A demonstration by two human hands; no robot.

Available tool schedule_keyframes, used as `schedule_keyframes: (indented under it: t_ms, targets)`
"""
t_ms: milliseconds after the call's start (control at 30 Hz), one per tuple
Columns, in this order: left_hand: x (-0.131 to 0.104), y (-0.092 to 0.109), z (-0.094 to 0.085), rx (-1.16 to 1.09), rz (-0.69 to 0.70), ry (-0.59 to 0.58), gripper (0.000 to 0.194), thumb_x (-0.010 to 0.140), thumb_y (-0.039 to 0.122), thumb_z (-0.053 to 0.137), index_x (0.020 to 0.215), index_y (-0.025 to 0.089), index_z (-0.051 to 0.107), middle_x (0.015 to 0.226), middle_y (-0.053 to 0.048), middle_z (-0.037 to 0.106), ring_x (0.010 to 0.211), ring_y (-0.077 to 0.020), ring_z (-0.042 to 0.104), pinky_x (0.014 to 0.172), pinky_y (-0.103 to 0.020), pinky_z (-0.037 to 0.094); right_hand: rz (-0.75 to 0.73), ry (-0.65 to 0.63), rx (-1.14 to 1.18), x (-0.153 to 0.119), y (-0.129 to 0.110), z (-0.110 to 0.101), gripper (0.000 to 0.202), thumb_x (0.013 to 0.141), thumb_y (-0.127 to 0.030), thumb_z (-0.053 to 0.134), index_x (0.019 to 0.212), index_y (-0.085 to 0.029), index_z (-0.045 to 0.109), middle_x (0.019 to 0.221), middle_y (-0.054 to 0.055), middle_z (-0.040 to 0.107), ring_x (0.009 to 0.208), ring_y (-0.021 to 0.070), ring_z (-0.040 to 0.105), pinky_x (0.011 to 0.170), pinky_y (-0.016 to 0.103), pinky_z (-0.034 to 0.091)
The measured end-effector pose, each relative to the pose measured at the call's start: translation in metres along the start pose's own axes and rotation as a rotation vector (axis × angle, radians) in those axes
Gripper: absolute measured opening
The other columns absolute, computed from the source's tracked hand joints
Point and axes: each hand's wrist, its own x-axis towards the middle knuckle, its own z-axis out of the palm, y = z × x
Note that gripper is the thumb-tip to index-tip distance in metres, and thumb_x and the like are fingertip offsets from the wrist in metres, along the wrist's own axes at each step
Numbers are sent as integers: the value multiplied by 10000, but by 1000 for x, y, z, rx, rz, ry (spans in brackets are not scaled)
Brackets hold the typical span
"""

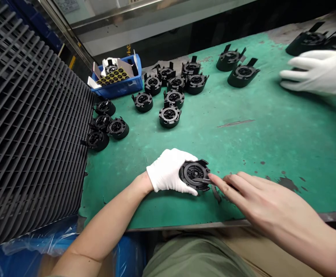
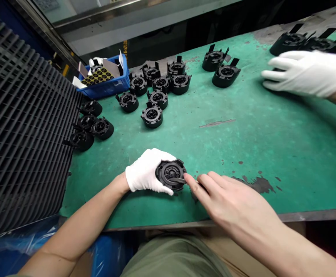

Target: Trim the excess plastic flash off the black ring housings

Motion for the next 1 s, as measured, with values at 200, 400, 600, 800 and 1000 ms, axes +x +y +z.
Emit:
schedule_keyframes:
  t_ms: [200, 400, 600, 800, 1000]
  targets:
    - [1, 2, -1, 6, -9, -18, 943, 766, 934, 1127, 1422, 285, 933, 1368, -116, 1009, 1325, -482, 972, 1199, -543, 730, 55, 37, 142, -18, 19, 19, 883, 1110, 44, 512, 1940, -257, 531, 1123, 78, 802, 886, 254, 744, 732, 373, 532]
    - [1, 1, -1, 25, -11, -7, 932, 741, 916, 1150, 1403, 297, 934, 1349, -112, 1006, 1313, -476, 974, 1205, -528, 733, 53, 47, 133, -15, 32, 26, 808, 1115, 10, 527, 1859, -286, 629, 1177, 82, 834, 907, 254, 737, 799, 405, 542]
    - [1, 2, -1, 19, -8, -18, 923, 758, 924, 1139, 1393, 289, 928, 1342, -113, 1007, 1304, -471, 974, 1183, -524, 729, -13, -25, 163, 3, 43, 16, 768, 1073, -2, 629, 1775, -290, 743, 1092, 41, 824, 878, 225, 709, 809, 403, 525]
    - [1, 2, -1, 6, 3, -7, 941, 760, 931, 1130, 1402, 273, 926, 1341, -115, 1005, 1281, -468, 977, 1180, -520, 720, -101, -12, 216, 8, 57, 6, 772, 1137, -52, 651, 1870, -293, 675, 1150, 59, 865, 885, 256, 719, 794, 410, 553]
    - [1, 4, -2, 21, -6, -25, 873, 776, 885, 1145, 1379, 292, 926, 1330, -101, 1003, 1288, -462, 973, 1160, -501, 723, -98, 31, 113, 13, 54, 6, 724, 1066, 53, 585, 1723, -207, 744, 1108, 71, 833, 853, 249, 707, 783, 416, 564]
